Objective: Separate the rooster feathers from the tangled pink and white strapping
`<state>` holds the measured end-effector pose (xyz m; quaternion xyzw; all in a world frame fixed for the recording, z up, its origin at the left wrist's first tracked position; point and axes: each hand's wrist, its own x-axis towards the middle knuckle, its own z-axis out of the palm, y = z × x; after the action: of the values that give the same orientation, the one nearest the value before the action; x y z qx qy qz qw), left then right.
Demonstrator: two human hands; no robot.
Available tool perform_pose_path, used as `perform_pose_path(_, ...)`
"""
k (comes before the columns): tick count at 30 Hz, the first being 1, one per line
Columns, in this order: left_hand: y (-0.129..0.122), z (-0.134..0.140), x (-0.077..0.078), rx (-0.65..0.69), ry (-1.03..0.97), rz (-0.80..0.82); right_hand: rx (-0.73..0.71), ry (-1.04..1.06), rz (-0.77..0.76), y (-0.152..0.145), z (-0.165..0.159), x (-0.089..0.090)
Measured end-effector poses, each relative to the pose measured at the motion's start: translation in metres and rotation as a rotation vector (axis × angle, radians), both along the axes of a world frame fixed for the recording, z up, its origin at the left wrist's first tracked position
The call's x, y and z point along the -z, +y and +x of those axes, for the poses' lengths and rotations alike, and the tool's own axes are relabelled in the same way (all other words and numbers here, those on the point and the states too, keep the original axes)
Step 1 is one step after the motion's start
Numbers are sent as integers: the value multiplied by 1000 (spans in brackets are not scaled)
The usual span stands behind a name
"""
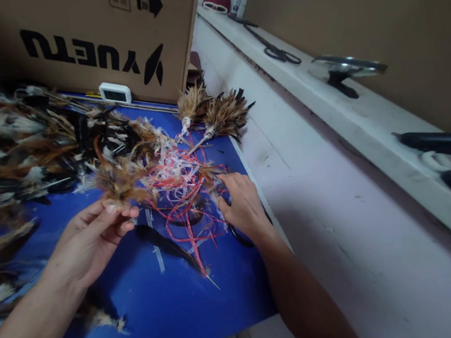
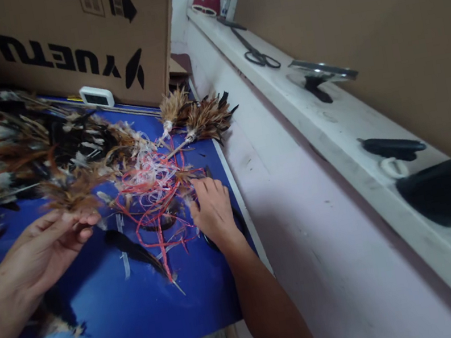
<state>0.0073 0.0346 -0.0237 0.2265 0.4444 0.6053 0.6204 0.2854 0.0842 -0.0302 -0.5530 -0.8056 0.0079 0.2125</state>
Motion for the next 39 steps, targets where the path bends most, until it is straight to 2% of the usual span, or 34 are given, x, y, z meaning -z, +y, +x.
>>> perform_pose_path(3, -1, -1, 1, 23, 7, 18, -220, 96, 8, -8, -11, -2)
perform_pose_path(5, -1, -1, 1, 36, 17, 25, -275, 106, -37, -15, -22, -2)
perform_pose_path(10, -2, -1, 1, 38, 21, 31, -277, -43, -157, -23, -35, 3)
perform_pose_path(14, -2, 0, 1, 35, 20, 38, -339, -5, -229, -18, -27, 7)
perform_pose_path(23, -2, 1, 2, 48, 46, 61, -191, -65, -80, -16, -18, 3)
perform_pose_path(27, -1, 1, 2, 43, 40, 62, -291, 20, -106, -22, -24, -1)
perform_pose_path(30, -1, 1, 2, 48, 45, 57, -378, -22, -152, -27, -30, -2)
perform_pose_path(35, -1, 1, 2, 51, 44, 54, -439, -163, -175, -31, -36, 1)
perform_pose_path(39, -1, 0, 2, 44, 38, 53, -464, -81, -242, -29, -33, 1)
